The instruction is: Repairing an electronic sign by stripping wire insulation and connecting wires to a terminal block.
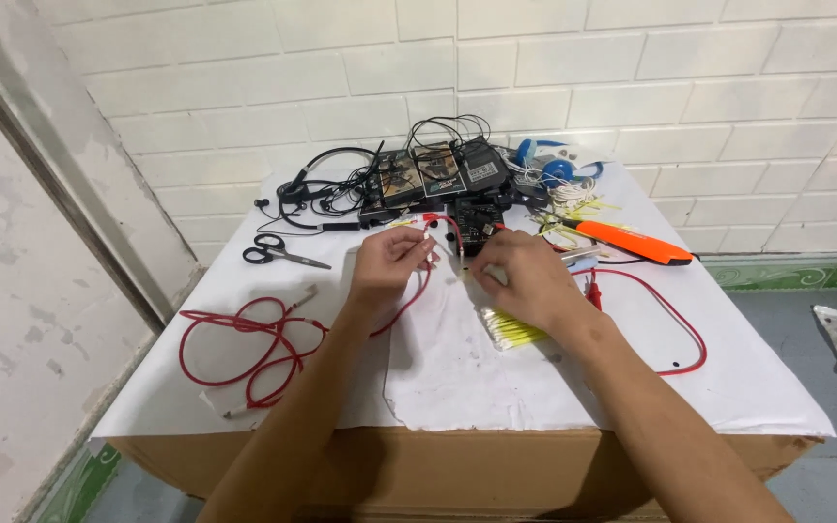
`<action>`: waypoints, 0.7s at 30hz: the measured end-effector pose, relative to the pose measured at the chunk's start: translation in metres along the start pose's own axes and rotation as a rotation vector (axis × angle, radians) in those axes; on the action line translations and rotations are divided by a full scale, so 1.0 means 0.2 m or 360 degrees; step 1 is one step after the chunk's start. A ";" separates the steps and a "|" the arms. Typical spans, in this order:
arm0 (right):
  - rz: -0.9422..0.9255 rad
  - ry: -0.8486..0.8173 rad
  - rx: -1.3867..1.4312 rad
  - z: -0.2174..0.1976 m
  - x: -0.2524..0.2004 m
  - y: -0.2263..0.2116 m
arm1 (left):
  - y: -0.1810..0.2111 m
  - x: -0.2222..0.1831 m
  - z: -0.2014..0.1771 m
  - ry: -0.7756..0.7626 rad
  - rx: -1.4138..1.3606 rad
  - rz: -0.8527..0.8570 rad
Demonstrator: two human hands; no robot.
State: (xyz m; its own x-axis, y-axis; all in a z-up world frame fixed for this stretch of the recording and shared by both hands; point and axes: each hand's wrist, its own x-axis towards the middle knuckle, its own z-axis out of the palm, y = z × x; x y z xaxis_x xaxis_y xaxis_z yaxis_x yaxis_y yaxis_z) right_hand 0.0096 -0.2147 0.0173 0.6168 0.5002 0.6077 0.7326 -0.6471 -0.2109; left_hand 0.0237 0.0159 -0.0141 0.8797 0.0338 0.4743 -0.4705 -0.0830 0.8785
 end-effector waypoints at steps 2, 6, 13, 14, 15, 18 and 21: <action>0.0026 -0.0036 -0.0072 -0.01 -0.01 -0.01 | 0.08 -0.03 -0.01 -0.0019 0.0094 0.0000; 0.0299 0.0302 0.0083 -0.18 0.02 -0.03 | 0.12 -0.05 0.01 0.0003 0.0400 0.0054; 0.0759 -0.0198 -0.0250 -0.36 -0.07 0.34 | 0.16 -0.05 0.00 0.0075 0.0428 -0.0011; 0.0522 -0.0306 -0.0216 -0.33 -0.08 0.36 | 0.17 -0.05 0.00 0.0050 0.0457 -0.0033; 0.0283 -0.0412 -0.0181 -0.31 -0.09 0.37 | 0.17 -0.05 0.00 0.0026 0.0487 -0.0054; 0.0149 -0.0466 -0.0242 -0.31 -0.10 0.36 | 0.18 -0.06 0.01 0.0061 0.0456 -0.0066; 0.0152 -0.0570 -0.0270 -0.26 -0.07 0.34 | 0.12 -0.03 -0.02 0.0077 0.0455 -0.0029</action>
State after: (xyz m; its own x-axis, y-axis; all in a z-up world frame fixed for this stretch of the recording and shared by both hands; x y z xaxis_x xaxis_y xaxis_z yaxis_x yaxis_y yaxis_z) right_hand 0.0359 -0.2954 0.0352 0.7631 0.5825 0.2800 0.6277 -0.7712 -0.1062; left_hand 0.0070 0.0168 0.0037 0.8803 0.0847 0.4668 -0.4100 -0.3591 0.8384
